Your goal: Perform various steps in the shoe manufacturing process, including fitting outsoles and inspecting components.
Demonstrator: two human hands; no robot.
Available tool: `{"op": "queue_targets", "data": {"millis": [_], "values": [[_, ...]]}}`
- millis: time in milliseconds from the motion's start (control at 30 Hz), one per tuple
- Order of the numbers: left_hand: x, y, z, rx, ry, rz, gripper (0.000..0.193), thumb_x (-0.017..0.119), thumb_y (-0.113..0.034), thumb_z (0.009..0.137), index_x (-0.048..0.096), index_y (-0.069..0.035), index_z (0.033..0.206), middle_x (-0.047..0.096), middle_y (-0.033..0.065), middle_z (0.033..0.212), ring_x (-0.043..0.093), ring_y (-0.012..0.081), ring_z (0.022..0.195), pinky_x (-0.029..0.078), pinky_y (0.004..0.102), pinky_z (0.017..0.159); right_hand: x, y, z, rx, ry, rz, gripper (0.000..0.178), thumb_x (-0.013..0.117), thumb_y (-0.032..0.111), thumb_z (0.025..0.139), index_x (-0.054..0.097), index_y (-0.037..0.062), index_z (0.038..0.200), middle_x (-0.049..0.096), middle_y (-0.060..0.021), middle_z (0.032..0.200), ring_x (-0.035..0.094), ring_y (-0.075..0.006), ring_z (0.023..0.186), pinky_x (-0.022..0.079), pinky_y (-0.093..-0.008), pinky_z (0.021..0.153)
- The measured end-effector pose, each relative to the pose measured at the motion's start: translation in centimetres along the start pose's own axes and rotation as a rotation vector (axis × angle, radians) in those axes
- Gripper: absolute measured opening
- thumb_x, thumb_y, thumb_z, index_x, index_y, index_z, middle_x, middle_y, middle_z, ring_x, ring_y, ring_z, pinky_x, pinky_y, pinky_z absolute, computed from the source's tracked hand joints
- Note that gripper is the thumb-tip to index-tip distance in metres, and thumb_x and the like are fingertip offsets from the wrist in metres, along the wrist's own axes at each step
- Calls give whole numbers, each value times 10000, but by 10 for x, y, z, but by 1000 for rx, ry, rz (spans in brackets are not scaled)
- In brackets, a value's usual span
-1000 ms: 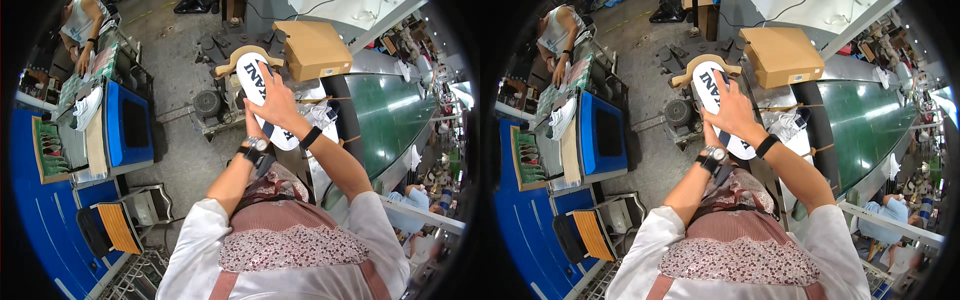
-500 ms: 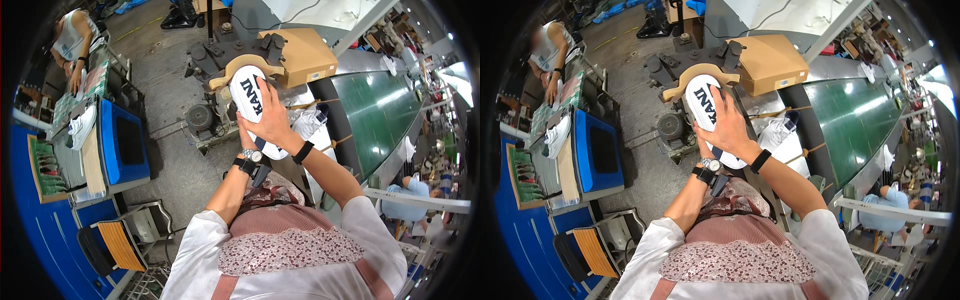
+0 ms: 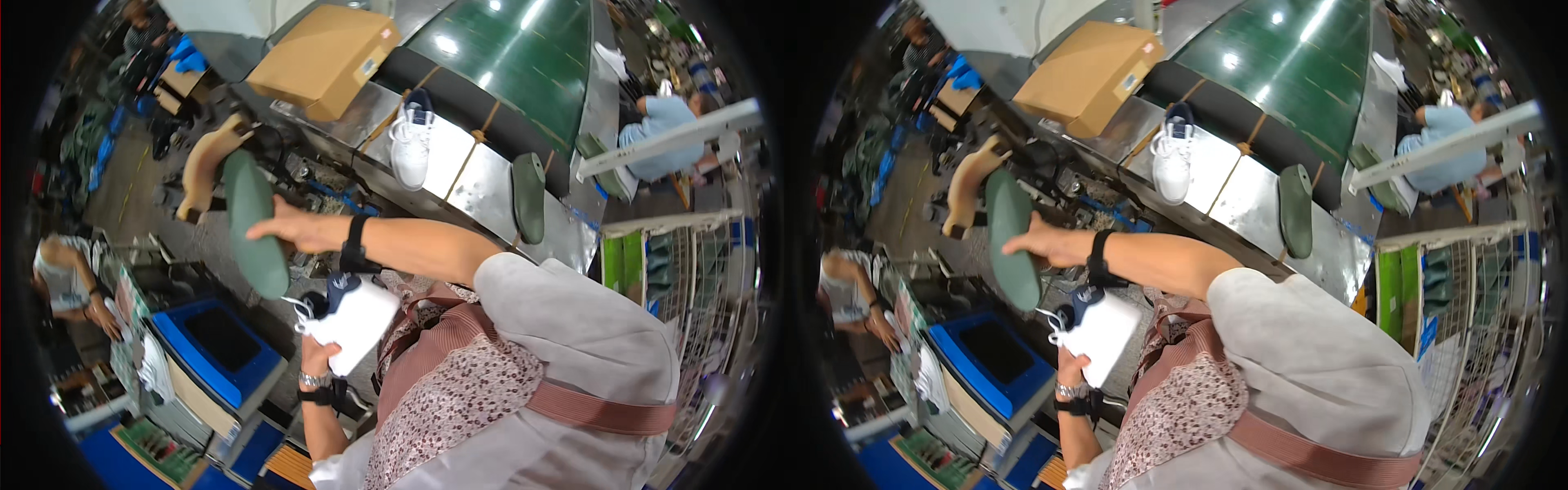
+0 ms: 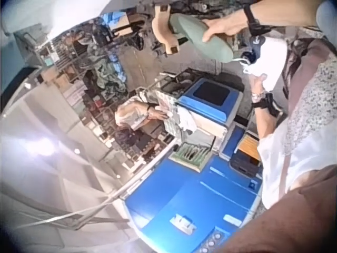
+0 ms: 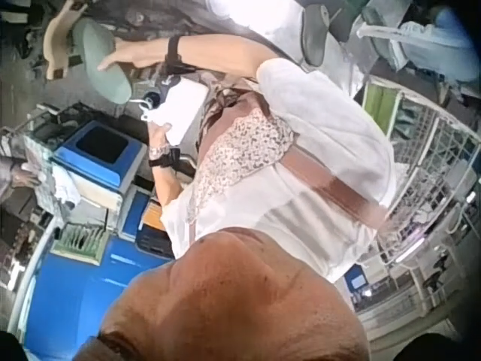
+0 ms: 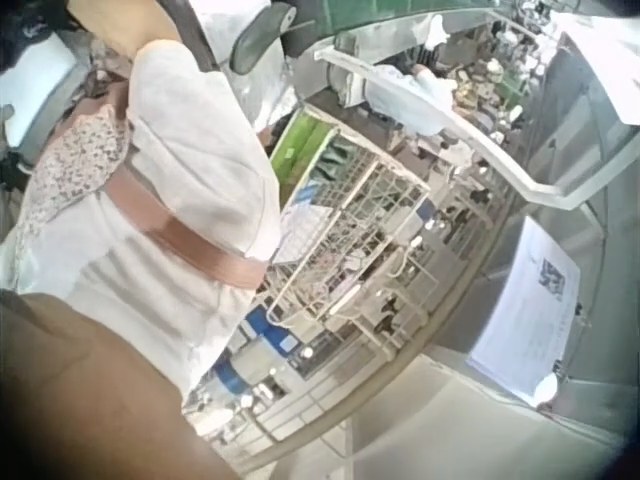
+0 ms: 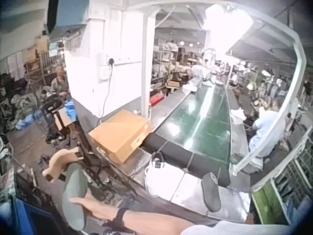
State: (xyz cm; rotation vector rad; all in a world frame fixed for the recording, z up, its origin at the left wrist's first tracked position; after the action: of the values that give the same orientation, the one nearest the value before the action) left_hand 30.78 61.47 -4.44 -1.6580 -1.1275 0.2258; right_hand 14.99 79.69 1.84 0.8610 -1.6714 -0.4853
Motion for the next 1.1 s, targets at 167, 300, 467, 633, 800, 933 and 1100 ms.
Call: {"op": "queue_targets", "data": {"millis": [167, 300, 467, 633, 800, 933, 1100], "values": [[-15, 26, -15, -111, -25, 170, 614, 890, -189, 662, 630, 38, 1170, 670, 49, 1074, 641, 172, 968, 514, 314, 845, 15, 44, -73, -126, 209, -152, 1085, 775, 154, 729, 109, 22, 1575, 358, -182, 1494, 375, -272, 1364, 353, -356, 1108], [28, 26, 46, -69, -138, 158, 659, 834, -99, 710, 566, 42, 1296, 639, 91, 1213, 605, 216, 1112, 466, 363, 996, -55, 127, -171, -662, 26, -718, 1121, 779, 186, 703, 95, -15, 1568, 313, -219, 1558, 361, -298, 1420, 301, -364, 1161], [129, 30, 180, -241, -181, 345, 513, 842, -144, 746, 632, 49, 1173, 675, 81, 1096, 634, 194, 1006, 501, 329, 916, -205, 185, -346, -765, -741, -1072, 1013, 700, 104, 676, 213, 32, 1561, 373, -278, 1504, 425, -390, 1385, 350, -405, 1143], [259, -11, 303, 266, -54, 519, 542, 860, -175, 756, 648, 75, 1187, 717, 110, 1067, 655, 200, 971, 503, 360, 858, -352, 158, -481, -510, -1433, -1267, 959, 680, 83, 702, 283, 209, 1566, 414, -321, 1386, 500, -526, 1191, 492, -494, 965], [300, 31, 398, 84, -137, 947, 800, 943, -421, 600, 638, 155, 1063, 719, 195, 1032, 673, 291, 986, 508, 370, 880, -421, 80, -558, -233, -1560, -1226, 777, 638, 42, 748, 450, 238, 1475, 430, -300, 1383, 507, -505, 1199, 479, -506, 974], [297, 50, 421, 182, -175, 1310, 1049, 948, -482, 500, 537, 202, 1181, 643, 315, 1182, 630, 416, 1107, 490, 416, 965, -423, 39, -528, -277, -1338, -1505, 413, 629, 140, 807, 706, 197, 1209, 433, -256, 1402, 408, -464, 1306, 359, -535, 1082], [325, 17, 408, 216, -66, 1383, 883, 975, -402, 462, 625, 105, 1094, 706, 246, 1037, 680, 382, 985, 522, 432, 884, -416, 72, -478, -247, -1403, -1419, 541, 713, 458, 779, 679, 172, 1237, 388, -222, 1453, 346, -448, 1342, 288, -618, 1079]]}}
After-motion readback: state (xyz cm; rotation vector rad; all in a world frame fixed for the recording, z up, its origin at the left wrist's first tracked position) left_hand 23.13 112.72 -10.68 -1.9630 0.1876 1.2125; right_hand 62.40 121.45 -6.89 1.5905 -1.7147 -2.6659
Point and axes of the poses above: each hand's wrist, its own z-axis towards the middle knuckle, its own x-axis out of the palm, y = z × x, the point moved 8 cm from there along z, towards the middle knuckle
